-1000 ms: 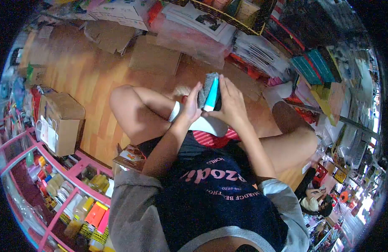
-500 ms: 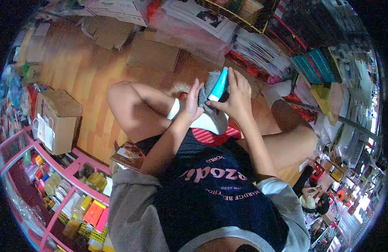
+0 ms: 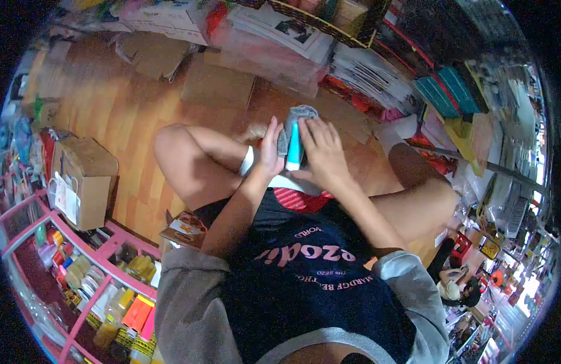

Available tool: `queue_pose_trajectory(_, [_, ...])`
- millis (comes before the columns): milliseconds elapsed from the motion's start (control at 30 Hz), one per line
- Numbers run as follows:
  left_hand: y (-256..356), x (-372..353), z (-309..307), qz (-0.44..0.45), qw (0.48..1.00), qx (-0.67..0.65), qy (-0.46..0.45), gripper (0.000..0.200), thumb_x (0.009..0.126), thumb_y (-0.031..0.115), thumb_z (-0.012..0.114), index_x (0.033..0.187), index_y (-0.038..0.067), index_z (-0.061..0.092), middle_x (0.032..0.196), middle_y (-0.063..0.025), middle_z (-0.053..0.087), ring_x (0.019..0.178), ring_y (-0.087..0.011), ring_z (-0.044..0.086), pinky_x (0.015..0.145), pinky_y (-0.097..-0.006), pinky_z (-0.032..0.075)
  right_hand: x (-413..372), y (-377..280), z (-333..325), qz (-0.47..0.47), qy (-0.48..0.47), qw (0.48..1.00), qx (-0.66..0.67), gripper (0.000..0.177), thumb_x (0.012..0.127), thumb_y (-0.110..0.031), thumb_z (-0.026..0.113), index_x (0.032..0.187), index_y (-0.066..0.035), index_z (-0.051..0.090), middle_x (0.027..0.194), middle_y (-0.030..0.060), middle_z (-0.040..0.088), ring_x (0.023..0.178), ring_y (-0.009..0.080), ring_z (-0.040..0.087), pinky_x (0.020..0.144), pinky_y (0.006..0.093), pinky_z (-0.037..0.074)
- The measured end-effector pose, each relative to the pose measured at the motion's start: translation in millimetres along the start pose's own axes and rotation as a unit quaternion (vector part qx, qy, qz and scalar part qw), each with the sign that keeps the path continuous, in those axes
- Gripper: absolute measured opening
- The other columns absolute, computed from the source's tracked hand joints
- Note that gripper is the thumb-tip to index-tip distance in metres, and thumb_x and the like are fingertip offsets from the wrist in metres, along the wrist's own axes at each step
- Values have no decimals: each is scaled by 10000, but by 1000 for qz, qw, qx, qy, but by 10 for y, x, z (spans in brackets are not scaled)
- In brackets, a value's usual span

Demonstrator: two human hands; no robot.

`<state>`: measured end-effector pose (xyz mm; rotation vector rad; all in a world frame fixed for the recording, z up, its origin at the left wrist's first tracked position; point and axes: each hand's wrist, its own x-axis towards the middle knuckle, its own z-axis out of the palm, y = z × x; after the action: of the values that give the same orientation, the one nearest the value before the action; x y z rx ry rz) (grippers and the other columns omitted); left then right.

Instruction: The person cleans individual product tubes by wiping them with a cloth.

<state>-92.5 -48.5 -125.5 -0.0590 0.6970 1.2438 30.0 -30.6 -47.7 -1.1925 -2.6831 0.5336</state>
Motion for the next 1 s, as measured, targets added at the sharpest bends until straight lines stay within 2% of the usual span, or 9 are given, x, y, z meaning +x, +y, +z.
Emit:
queue_pose_trajectory(100, [28,1,-19,-10,993,15,-113,588,827,503,363,1143,9,407,1083,-110,505,1016,-197,479,894,-343,355,109,233,-116,146,60,987,32,981,466,-346,754,1243,6,271,1168,242,376,1116,366,345,944,432,264])
queue_pose_trajectory(233, [-18,-22,29,-25,999,24,-35,583,830,498,361,1146,10,405,1093,-114,499,1019,-206,476,904,-348,349,136,368,-241,189,148,933,270,970,510,-253,735,1292,-36,204,1163,224,414,1097,341,390,926,383,308])
queue_pose_trajectory(300, [-19,9,22,1,998,-13,-69,517,852,441,351,1132,13,424,1078,-113,514,1003,-214,490,896,-353,360,60,257,-416,244,107,682,681,967,539,-174,693,1329,-133,137,1210,199,375,1118,314,382,941,362,298])
queue_pose_trajectory(333, [-25,26,11,14,996,-33,-85,485,863,412,346,1126,15,434,1071,-113,522,996,-218,497,892,-356,365,32,254,-397,245,109,681,681,967,539,-174,693,1329,-133,137,1210,199,375,1118,314,382,941,362,298])
queue_pose_trajectory(400, [-17,59,-46,12,990,-64,-121,463,868,395,343,1119,19,444,1057,-108,532,978,-218,508,882,-353,373,-18,235,-341,129,67,535,832,988,525,-156,667,1334,-127,101,1247,166,332,1162,333,329,988,380,234])
queue_pose_trajectory(467, [-27,74,-79,12,983,-94,-156,443,872,378,341,1112,23,454,1043,-104,542,960,-217,519,873,-349,381,-41,141,-333,112,63,527,840,1005,528,-159,673,1334,-117,73,1235,153,345,1167,326,323,997,383,221])
queue_pose_trajectory(600, [-34,24,10,-2,997,-44,-68,419,868,369,357,1089,34,480,1013,-83,558,909,-196,541,830,-337,412,-63,117,-250,78,54,624,776,946,525,-148,705,1302,-65,173,1236,134,334,1159,274,342,983,350,244])
queue_pose_trajectory(800, [-60,-11,52,-64,993,-84,-55,382,863,340,395,1079,39,488,987,-76,564,879,-176,553,788,-312,441,-37,203,-31,69,98,923,366,739,488,-196,783,1104,-58,400,1206,137,345,1140,249,334,951,348,267])
queue_pose_trajectory(1000, [27,-74,109,-12,998,-48,-42,373,871,316,363,1088,36,479,1005,-109,555,921,-209,545,829,-353,422,-68,190,146,67,68,975,200,798,419,-389,778,1070,-66,448,1215,213,332,1195,409,218,961,534,165])
